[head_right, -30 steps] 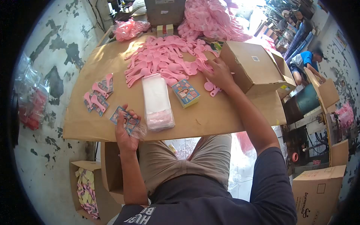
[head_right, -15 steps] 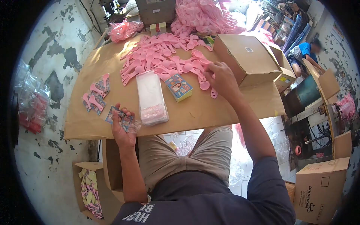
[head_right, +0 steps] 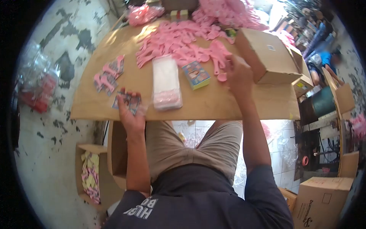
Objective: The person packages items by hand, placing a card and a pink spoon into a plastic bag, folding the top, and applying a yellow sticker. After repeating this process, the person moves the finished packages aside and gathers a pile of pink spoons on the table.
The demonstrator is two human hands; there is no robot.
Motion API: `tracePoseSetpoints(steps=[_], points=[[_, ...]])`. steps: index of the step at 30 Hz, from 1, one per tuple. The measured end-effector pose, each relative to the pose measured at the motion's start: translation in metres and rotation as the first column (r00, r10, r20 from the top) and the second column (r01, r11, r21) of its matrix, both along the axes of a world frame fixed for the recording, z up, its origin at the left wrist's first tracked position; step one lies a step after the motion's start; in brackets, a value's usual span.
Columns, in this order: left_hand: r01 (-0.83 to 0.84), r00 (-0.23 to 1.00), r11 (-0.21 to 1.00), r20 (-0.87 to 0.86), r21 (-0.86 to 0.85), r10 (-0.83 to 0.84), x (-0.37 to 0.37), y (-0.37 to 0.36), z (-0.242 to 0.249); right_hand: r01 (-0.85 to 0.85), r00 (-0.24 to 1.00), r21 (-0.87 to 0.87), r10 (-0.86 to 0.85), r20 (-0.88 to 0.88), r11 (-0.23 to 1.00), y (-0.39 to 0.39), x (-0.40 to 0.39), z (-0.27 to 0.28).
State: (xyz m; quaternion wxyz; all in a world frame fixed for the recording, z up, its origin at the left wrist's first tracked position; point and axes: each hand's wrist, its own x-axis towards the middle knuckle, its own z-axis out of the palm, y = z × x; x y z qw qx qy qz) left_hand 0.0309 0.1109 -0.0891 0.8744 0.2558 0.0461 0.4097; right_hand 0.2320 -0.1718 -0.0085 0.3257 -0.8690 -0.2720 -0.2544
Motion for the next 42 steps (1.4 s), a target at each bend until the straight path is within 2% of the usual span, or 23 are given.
tracePoseSetpoints(steps=[1,3,5,7,10,15,17,18,20,21,23,24,26,28,32,34,36,38,42], points=[[-0.025,0.996,0.998,0.081,-0.052,0.03,-0.001,-0.003,0.002,-0.098,0.985,0.243,0.129,-0.117,0.965,-0.004,-0.017,0.01],[-0.058,0.993,0.997,0.101,-0.057,0.063,-0.007,-0.016,0.019,-0.227,0.844,0.389,0.38,-0.379,0.893,-0.019,-0.052,0.013],[-0.062,0.99,0.997,0.127,-0.056,0.069,-0.011,-0.027,0.034,-0.247,0.656,0.546,0.553,-0.513,0.8,-0.02,-0.103,0.009],[0.01,0.978,1.0,0.207,0.012,-0.012,-0.011,-0.036,0.043,-0.272,0.494,0.532,0.591,-0.638,0.802,-0.019,-0.139,0.0],[0.031,0.98,0.994,0.193,0.1,-0.05,-0.008,-0.053,0.057,-0.235,0.358,0.577,0.621,-0.697,0.783,-0.011,-0.163,-0.005],[0.178,0.971,0.968,0.129,0.176,-0.202,-0.003,-0.08,0.056,-0.186,0.343,0.621,0.643,-0.685,0.761,-0.003,-0.169,-0.002],[0.232,0.962,0.956,0.1,0.181,-0.252,-0.001,-0.086,0.055,-0.24,0.475,0.574,0.61,-0.634,0.783,-0.001,-0.169,0.002],[0.242,0.96,0.956,0.101,0.169,-0.261,0.0,-0.088,0.056,-0.239,0.476,0.574,0.61,-0.633,0.783,-0.003,-0.168,0.001],[0.247,0.959,0.956,0.101,0.158,-0.265,0.001,-0.088,0.056,-0.313,0.653,0.492,0.56,-0.51,0.812,-0.007,-0.167,-0.002],[0.203,0.969,0.963,0.103,0.176,-0.223,0.002,-0.086,0.056,-0.316,0.65,0.493,0.563,-0.51,0.811,-0.011,-0.167,-0.001],[0.153,0.978,0.969,0.108,0.195,-0.177,0.002,-0.084,0.058,-0.267,0.685,0.394,0.461,-0.564,0.879,-0.022,-0.17,0.006],[0.1,0.986,0.976,0.113,0.193,-0.123,0.003,-0.084,0.061,-0.269,0.686,0.395,0.463,-0.562,0.878,-0.024,-0.173,0.009],[0.049,0.99,0.98,0.121,0.193,-0.074,0.004,-0.085,0.066,-0.15,0.584,0.577,0.543,-0.603,0.803,-0.029,-0.176,0.014],[-0.019,0.991,0.978,0.132,0.206,-0.008,0.005,-0.085,0.07,-0.142,0.55,0.598,0.566,-0.615,0.789,-0.038,-0.172,0.01],[0.031,0.989,0.972,0.137,0.233,-0.064,0.002,-0.09,0.073,-0.139,0.428,0.663,0.648,-0.63,0.736,-0.04,-0.17,0.01],[0.162,0.96,0.956,0.184,0.245,-0.21,0.002,-0.097,0.07,-0.151,0.434,0.654,0.644,-0.63,0.741,-0.034,-0.17,0.008],[0.178,0.957,0.955,0.184,0.235,-0.224,0.003,-0.1,0.07,-0.167,0.438,0.644,0.641,-0.63,0.747,-0.03,-0.17,0.007],[0.189,0.955,0.956,0.186,0.224,-0.232,0.002,-0.101,0.07,-0.2,0.568,0.561,0.562,-0.601,0.803,-0.028,-0.171,0.007],[0.179,0.953,0.959,0.203,0.22,-0.225,0.003,-0.098,0.071,-0.183,0.5,0.632,0.625,-0.6,0.753,-0.034,-0.175,0.012]])
